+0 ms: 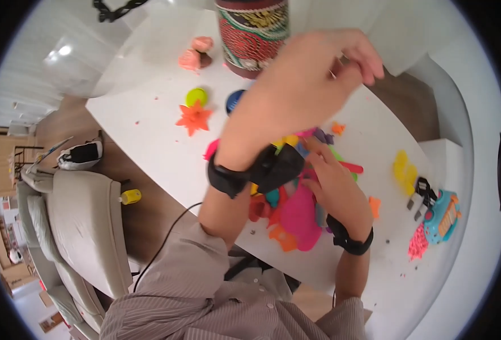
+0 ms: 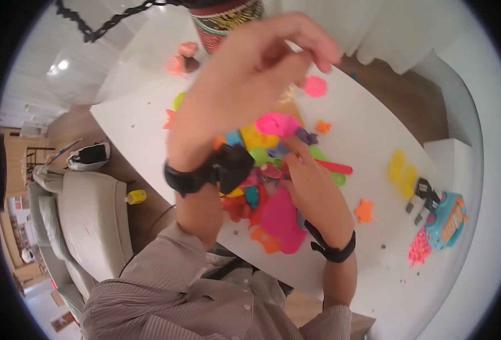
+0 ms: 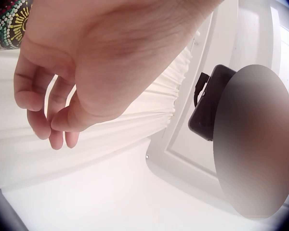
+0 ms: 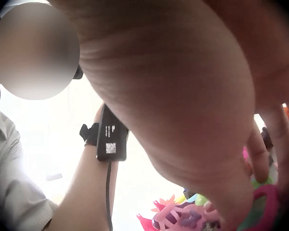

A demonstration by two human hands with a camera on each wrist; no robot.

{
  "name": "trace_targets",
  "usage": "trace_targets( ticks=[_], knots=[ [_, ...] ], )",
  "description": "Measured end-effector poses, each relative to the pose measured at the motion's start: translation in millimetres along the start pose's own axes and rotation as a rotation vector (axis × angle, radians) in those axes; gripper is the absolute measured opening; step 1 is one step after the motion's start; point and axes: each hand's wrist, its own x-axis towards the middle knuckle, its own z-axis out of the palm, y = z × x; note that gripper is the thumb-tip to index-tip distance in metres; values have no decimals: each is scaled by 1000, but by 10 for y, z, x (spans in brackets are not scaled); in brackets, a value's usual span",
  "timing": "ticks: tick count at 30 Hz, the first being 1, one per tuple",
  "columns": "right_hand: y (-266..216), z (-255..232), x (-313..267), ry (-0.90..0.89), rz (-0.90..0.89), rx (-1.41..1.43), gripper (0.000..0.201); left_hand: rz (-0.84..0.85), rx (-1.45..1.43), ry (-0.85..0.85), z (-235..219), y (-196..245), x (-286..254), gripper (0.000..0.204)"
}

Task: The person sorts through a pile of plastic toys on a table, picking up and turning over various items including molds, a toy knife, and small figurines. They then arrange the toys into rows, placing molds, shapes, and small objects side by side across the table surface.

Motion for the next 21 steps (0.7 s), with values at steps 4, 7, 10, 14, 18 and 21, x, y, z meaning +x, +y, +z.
trace_targets(
  ticks=[4, 7, 10, 14, 18, 21],
  knots=[
    [-101, -301, -64, -142, 177, 142, 37, -48, 62, -39, -47, 108, -18, 21],
    [-132, -429, -173, -142, 68, 38, 39, -30, 67, -96, -18, 227, -44, 23],
    [-129, -251, -203, -188, 39, 101, 37, -72, 26, -92, 15, 209, -44, 24],
    [-196, -15, -176, -116, 24, -119, 58, -1, 32, -120, 8, 166, -24, 22],
    [-119, -5, -161, -50, -27, -31, 53, 26, 21, -132, -13, 126, -33, 22],
    [-23, -48, -126, -138, 7, 15, 48, -15, 64, -134, 5, 158, -12, 23]
  ],
)
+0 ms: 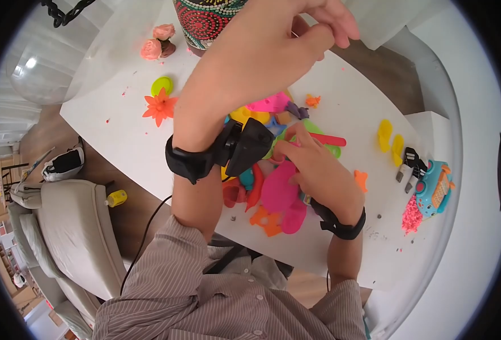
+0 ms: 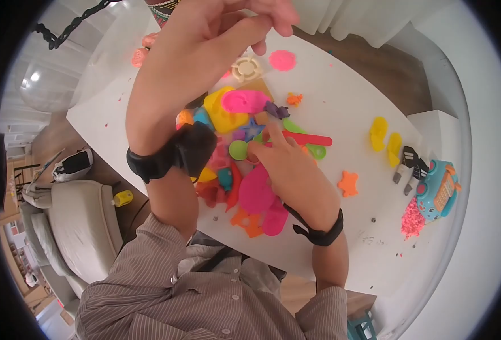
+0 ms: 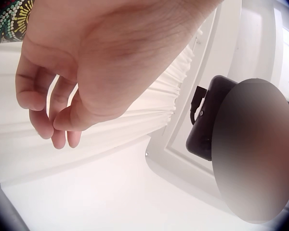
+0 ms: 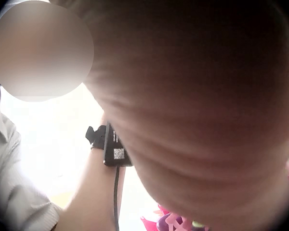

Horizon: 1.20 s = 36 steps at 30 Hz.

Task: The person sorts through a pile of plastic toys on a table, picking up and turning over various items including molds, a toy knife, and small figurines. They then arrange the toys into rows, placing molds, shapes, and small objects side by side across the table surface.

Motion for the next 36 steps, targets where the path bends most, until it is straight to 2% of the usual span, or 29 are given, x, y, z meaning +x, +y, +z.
trace_targets(
  ticks=[4, 6, 10, 12, 15, 19, 21, 25, 28, 30, 31, 33, 34, 36],
  knots=[
    [-6, -83, 64, -93, 130, 59, 45, -28, -27, -16, -8, -10, -2, 23],
    [66, -46, 62, 4, 84, 99, 43, -9, -6, -5, 0, -11, 1, 23],
    [92, -173, 109, -30, 126, 216, 41, -32, -14, 19, 28, -5, 4, 23],
    [133, -164, 120, 34, 31, 285, 37, -24, -20, -20, -1, -25, 10, 24],
    [136, -266, 44, -11, 118, 222, 33, -21, -9, -31, 17, -32, 11, 24],
    [173, -424, -60, -45, 126, 227, 36, -25, -39, -41, 24, -22, -1, 23],
    [143, -495, -151, -3, 113, 128, 36, -41, 3, 14, 52, 14, -9, 22],
    [51, -580, -309, 97, 112, 183, 36, -137, -125, -11, 36, 36, 6, 23],
    [38, -577, -378, 138, 121, 154, 35, -75, -84, -46, 56, 32, 10, 23],
    [43, -582, -429, 3, 171, 14, 34, -76, -24, -13, 100, 86, -10, 23],
    [24, -547, -481, 10, 183, 13, 34, -71, -32, -23, 79, 7, 14, 23],
    [-51, -424, -563, -9, 175, -79, 34, 83, -87, -55, -16, -226, 97, 23],
    [-96, -357, -597, -7, 177, -81, 34, 86, -88, -56, -10, -210, 83, 23],
    [-182, -219, -646, 66, 181, -176, 54, 111, -92, -55, -5, -160, 74, 22]
  ],
)
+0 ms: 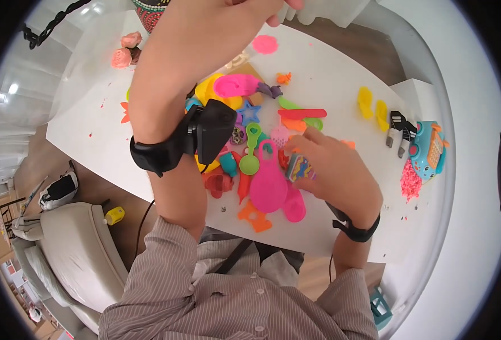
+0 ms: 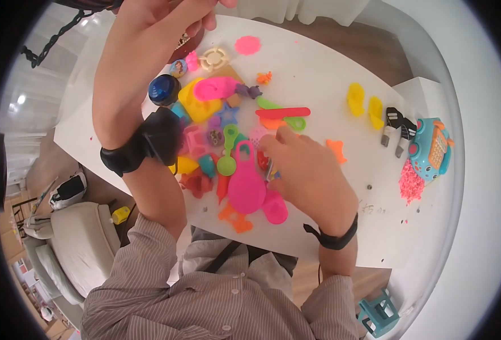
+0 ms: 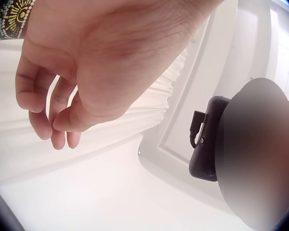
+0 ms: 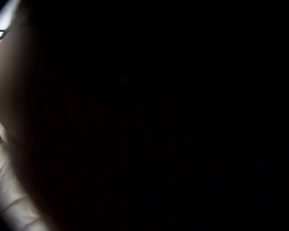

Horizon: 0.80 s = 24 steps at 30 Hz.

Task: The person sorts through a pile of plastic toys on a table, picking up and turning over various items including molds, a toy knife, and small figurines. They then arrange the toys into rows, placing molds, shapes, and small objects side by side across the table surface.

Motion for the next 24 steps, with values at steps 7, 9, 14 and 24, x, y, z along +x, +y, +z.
trace_targets(
  ticks=[7, 9, 14, 24],
  knots=[
    [7, 416, -191, -33, 117, -195, 62, 29, 17, -37, 118, 287, -52, 21],
    [67, 433, -229, 9, 75, -32, 64, 95, -11, -58, 106, 222, -29, 20],
    [422, 284, -244, 78, -64, 442, 60, 43, 75, -107, 303, 581, -180, 19],
    [564, 523, -65, 427, -47, 605, 59, -206, 152, -359, 928, -641, -345, 16]
  ],
)
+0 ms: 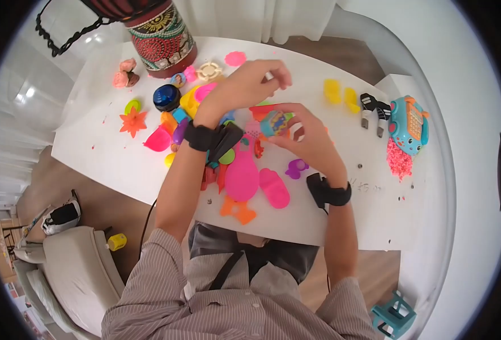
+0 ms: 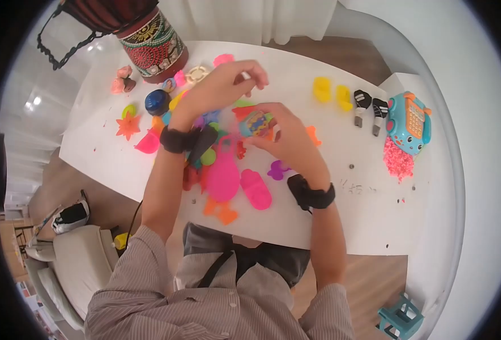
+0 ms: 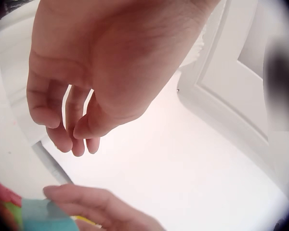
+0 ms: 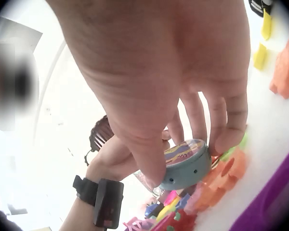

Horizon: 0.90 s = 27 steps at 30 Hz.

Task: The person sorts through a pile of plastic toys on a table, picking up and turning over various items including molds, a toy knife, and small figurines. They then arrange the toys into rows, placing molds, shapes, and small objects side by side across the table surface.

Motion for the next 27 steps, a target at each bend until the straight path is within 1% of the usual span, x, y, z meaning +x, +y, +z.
trace_targets(
  ticks=[1, 3, 4, 6, 8, 9, 10, 11, 12, 13, 15, 16, 18, 19, 21, 22, 24, 25, 27],
  knots=[
    [24, 40, 7, 33, -92, -58, 60, 9, 1, -11, 19, -22, -16, 16],
    [28, 63, -17, 33, -73, -81, 60, 11, 155, 85, 66, -83, -127, 17],
    [-8, 45, -27, 47, -96, -72, 59, 16, 152, 76, 68, -117, -147, 17],
    [-23, 7, -52, 67, -113, -68, 58, 89, 116, 137, 53, -178, -178, 17],
    [-7, -75, -115, 59, -71, -179, 58, 64, 138, 126, 18, -176, -229, 16],
    [2, -148, -164, 61, -64, -182, 58, 37, 165, 123, 2, -169, -258, 15],
    [15, -252, -223, -31, 20, -210, 55, 43, 160, 115, -7, -179, -288, 15],
    [0, -353, -256, -123, 101, -238, 52, -6, 112, 71, -14, -192, -319, 15],
    [-53, -419, -352, -159, 151, -204, 49, -57, 65, 30, -18, -211, -340, 16],
    [-49, -441, -399, -159, 151, -205, 49, -56, 64, 30, -29, -180, -353, 16],
    [-32, -430, -438, -312, 299, -220, 45, -48, 191, 11, -71, -120, -408, 17],
    [-21, -396, -433, -314, 299, -214, 45, -53, 193, 9, -79, -97, -428, 17],
    [12, -343, -436, -324, 199, -236, 37, -34, 182, 14, -84, -18, -434, 20],
    [65, -318, -426, -318, 200, -231, 37, -32, 186, 7, -111, 63, -454, 20],
    [192, -262, -402, -306, 119, -266, 32, -81, 147, -198, -154, 220, -523, 35],
    [187, -258, -386, -300, 117, -264, 32, -79, 152, -202, -132, 173, -531, 35],
    [161, -241, -343, -263, 142, -208, 28, 144, 173, -278, -55, 14, -537, 45],
    [153, -243, -331, -260, 141, -208, 28, 146, 176, -279, -40, 29, -541, 45],
    [142, -260, -301, -232, 138, -177, 27, -16, 243, -341, -7, 48, -552, 48]
  ],
)
